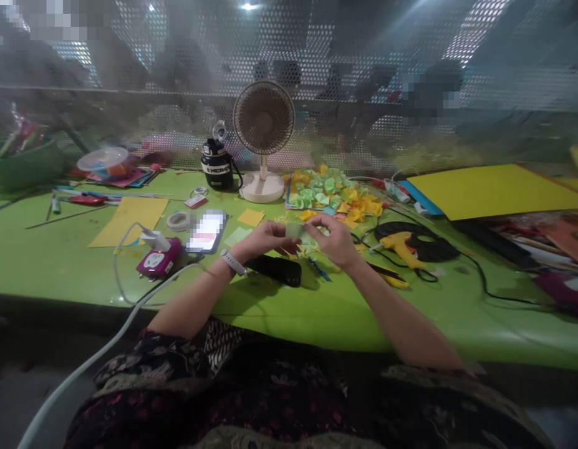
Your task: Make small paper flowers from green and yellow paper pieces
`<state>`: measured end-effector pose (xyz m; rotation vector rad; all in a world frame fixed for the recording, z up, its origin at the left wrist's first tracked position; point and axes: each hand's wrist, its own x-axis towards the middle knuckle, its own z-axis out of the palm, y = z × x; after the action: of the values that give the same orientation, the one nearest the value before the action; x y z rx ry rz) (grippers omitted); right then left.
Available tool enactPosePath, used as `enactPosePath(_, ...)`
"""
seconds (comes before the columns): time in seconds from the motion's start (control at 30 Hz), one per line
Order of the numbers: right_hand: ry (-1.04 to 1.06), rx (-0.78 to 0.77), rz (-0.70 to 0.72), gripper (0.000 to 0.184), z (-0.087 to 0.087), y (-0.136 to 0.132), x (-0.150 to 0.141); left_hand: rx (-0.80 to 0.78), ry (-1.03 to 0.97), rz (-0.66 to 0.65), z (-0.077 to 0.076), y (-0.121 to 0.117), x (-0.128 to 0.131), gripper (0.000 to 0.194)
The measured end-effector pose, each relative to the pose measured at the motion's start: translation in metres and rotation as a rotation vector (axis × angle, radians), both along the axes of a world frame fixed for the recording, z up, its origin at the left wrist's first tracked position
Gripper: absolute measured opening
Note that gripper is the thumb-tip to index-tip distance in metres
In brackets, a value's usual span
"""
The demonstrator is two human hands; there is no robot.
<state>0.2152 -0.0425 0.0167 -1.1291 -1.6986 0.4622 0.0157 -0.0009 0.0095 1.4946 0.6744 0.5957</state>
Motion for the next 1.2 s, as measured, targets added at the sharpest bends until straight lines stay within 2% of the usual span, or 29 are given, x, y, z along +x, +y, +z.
enactPosePath(0.17,0.104,-0.104,-0.001,0.048,-0.003,0.001,-0.003,0.005,-0.057,0.072,0.001,0.0,0.003,0.042)
enactPosePath(0.3,-0.02,-0.238,0.05,0.052,-0.005,-0.001,-0.008,-0.063,-0.139,0.116,0.0,0.0,0.003,0.053)
enactPosePath(0.43,-0.037,-0.209,0.072,0.048,-0.004,-0.005,-0.012,-0.122,-0.168,0.108,0.0,0.002,0.002,0.055)
enactPosePath(0.63,-0.109,-0.179,0.142,0.044,0.0,-0.006,-0.009,-0.173,-0.073,0.033,0.001,0.003,-0.003,0.046)
enactPosePath(0.83,0.008,-0.237,0.145,0.046,-0.002,0.001,-0.006,-0.149,-0.145,0.056,0.001,0.001,-0.001,0.05)
enactPosePath(0.93,0.057,-0.268,0.18,0.046,-0.001,0.003,-0.001,-0.133,-0.143,0.02,0.003,0.002,-0.002,0.05)
enactPosePath(1.03,-0.049,-0.294,0.217,0.044,0.004,0.003,0.007,-0.124,-0.109,-0.017,0.006,0.004,-0.005,0.045)
enactPosePath(1.2,-0.222,-0.407,0.377,0.041,0.009,0.002,0.014,-0.075,-0.051,0.005,0.004,0.007,-0.009,0.035)
